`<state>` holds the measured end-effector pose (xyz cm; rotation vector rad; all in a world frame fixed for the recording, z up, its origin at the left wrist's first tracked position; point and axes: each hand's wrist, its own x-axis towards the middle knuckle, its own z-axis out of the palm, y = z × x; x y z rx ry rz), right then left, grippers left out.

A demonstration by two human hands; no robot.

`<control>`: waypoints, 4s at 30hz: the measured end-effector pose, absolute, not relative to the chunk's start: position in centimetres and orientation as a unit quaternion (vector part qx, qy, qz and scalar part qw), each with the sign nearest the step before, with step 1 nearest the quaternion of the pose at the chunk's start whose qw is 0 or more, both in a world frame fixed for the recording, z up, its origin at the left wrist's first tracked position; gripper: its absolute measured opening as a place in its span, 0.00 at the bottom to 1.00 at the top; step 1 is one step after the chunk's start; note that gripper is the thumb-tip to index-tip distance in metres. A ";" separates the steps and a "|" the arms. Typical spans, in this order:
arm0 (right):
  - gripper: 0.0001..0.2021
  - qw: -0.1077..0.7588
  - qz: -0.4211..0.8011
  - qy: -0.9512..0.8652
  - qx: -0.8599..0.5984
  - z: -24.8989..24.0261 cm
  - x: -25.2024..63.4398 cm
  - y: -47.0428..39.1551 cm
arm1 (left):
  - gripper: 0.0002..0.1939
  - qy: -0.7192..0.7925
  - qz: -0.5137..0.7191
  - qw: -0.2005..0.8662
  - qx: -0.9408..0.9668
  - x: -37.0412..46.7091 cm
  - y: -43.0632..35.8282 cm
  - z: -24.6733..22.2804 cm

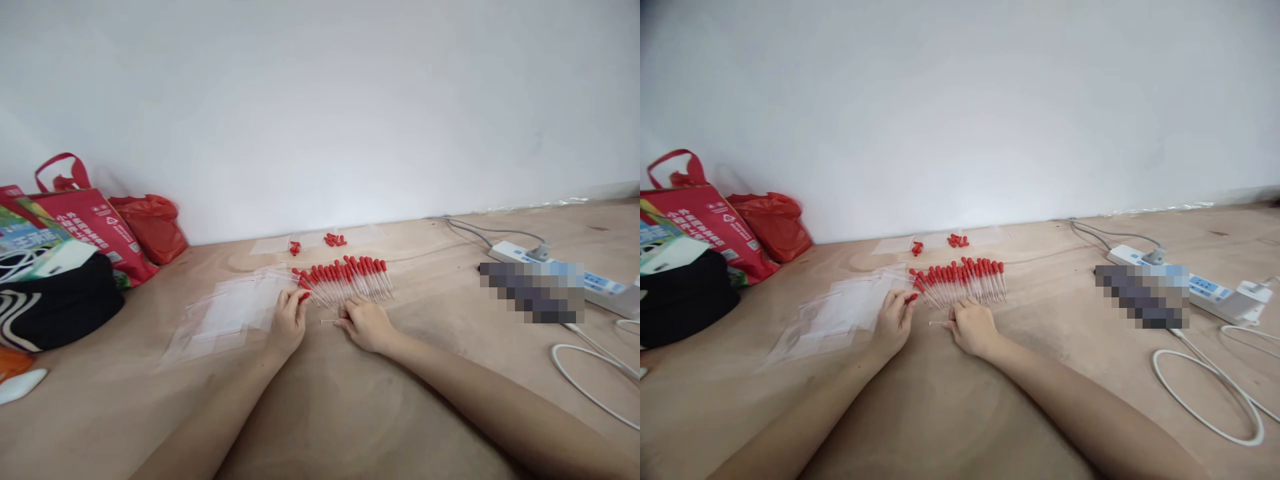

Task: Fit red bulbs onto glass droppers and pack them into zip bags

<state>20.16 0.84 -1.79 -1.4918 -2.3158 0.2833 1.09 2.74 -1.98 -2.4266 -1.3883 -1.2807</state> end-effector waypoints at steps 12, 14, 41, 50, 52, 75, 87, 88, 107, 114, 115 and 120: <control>0.08 0.302 0.129 -0.813 -0.481 -3.0 22.9 0.2 | 0.07 -0.366 -0.325 -0.020 -0.872 3.3 1.1 -1.8; 0.08 0.297 0.130 -0.815 -0.480 -2.9 22.7 0.3 | 0.08 -0.359 -0.330 -0.021 -0.873 3.3 1.0 -1.9; 0.10 0.270 0.149 -0.838 -0.450 -2.3 23.6 0.8 | 0.11 -0.344 -0.287 -0.017 -0.894 3.0 0.5 -2.3; 0.11 0.229 0.028 -0.862 -0.451 -1.7 23.2 -0.2 | 0.11 -0.326 -0.266 0.035 -0.907 3.2 0.4 -2.3; 0.11 0.233 0.038 -0.862 -0.448 -1.8 23.1 -0.2 | 0.11 -0.324 -0.263 0.040 -0.908 3.2 0.3 -2.1; 0.15 0.241 0.182 -0.830 -0.468 -1.4 21.9 0.4 | 0.08 -0.313 -0.312 0.032 -0.897 2.7 0.8 -1.6; 0.10 0.314 -0.149 -0.855 -0.385 -2.2 22.2 0.0 | 0.13 -0.410 -0.304 0.029 -0.859 1.4 1.7 -1.2; 0.10 0.326 -0.151 -0.842 -0.403 -2.2 22.6 0.0 | 0.14 -0.456 -0.303 0.050 -0.835 0.8 2.3 -1.3; 0.31 0.691 0.294 -0.462 -0.472 -4.2 26.9 2.0 | 0.15 -0.700 -0.185 0.111 -0.681 -3.8 5.0 -1.0; 0.30 0.674 0.361 -0.423 -0.486 -3.3 26.7 2.0 | 0.16 -0.506 -0.363 0.106 -0.775 -3.0 2.2 -0.6; 0.28 0.676 0.363 -0.417 -0.487 -3.2 26.7 2.0 | 0.15 -0.440 -0.337 0.075 -0.829 -2.3 1.2 -1.0; 0.23 0.691 0.371 -0.384 -0.487 -3.3 26.8 1.8 | 0.16 -0.333 -0.219 -0.031 -0.917 0.1 -2.8 -1.8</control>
